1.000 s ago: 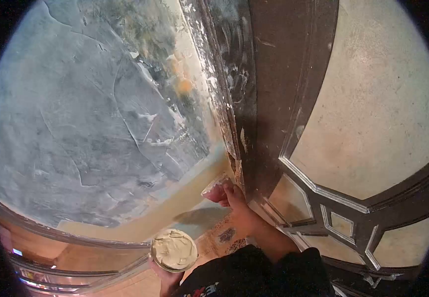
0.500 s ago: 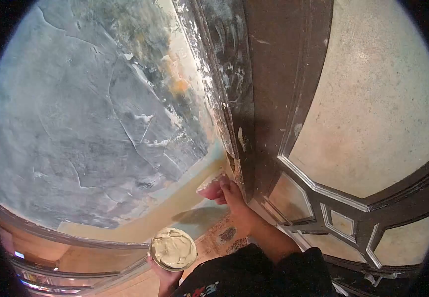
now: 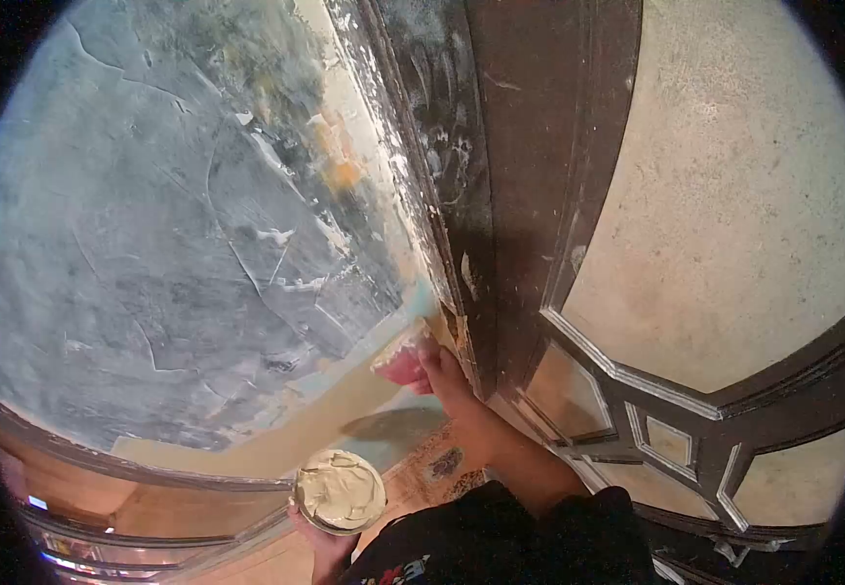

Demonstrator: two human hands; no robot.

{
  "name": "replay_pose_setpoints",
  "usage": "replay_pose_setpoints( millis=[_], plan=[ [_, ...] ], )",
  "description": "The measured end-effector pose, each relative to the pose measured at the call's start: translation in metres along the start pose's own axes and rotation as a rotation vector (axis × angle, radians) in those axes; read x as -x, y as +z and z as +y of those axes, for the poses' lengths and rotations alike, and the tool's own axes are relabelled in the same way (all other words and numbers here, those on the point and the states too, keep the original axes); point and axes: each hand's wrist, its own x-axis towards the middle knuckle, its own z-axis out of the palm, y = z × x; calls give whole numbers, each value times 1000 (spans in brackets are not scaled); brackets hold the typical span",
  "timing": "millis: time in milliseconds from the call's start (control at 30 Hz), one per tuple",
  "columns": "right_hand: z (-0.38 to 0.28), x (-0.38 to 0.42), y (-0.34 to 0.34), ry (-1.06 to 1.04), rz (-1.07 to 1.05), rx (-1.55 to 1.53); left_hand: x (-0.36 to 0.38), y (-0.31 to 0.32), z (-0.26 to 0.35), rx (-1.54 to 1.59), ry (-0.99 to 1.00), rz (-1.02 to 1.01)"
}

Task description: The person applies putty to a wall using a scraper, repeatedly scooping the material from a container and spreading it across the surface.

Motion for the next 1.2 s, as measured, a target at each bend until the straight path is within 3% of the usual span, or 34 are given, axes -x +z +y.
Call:
replay_pose_setpoints(
  millis=[33, 67, 167, 300, 367, 500, 567, 633, 667, 700, 800, 833, 900, 933, 967, 1033, 1167, 1200],
  plan=[
    [4, -5, -3, 2, 1, 0, 1, -2, -1, -91, 12, -22],
    [13, -14, -7, 28, 44, 48, 5, 24, -8, -463, 215, -96],
    [42, -24, -30, 91, 124, 147, 2, 2, -5, -206, 52, 49],
    [72, 6, -52, 295, 209, 166, 3, -9, -5, -102, 2, 67],
    [66, 20, -50, 328, 64, -56, 5, -3, -6, -99, 4, 62],
    [23, 6, -25, 220, -8, 29, 10, -5, -13, -231, 84, 120],
    [7, 1, -18, 208, -61, -3, 6, -20, -15, -127, 66, 109],
    [-9, 5, -11, 244, -298, 102, 5, -47, -19, -575, 316, 100],
    [-23, 16, -7, 245, -374, 200, 10, 11, -16, -433, 237, 132],
    [-33, 21, -4, 260, -399, 204, 11, -1, -16, -427, 256, 153],
    [-30, 15, -8, 525, -839, 257, 9, -61, -17, -1085, 404, 252],
    [-26, 21, -2, 537, -860, 263, 11, -46, -16, -1079, 416, 275],
    [-26, 42, 13, 522, -672, 356, 9, 0, -10, -246, 191, 126],
    [-32, 51, 21, 545, -699, 377, 5, 0, -8, -86, 153, 77],
    [-33, 55, 24, 544, -704, 384, 5, 2, -8, -81, 159, 75],
    [-32, 61, 28, 878, -662, 176, 4, 9, -9, -134, 166, 72],
    [-9, 82, 35, 895, -606, 236, 3, 6, -10, -163, 150, 28],
    [-44, 92, 50, 951, -760, -9, 5, 5, -11, -155, 129, -5]
  ],
)
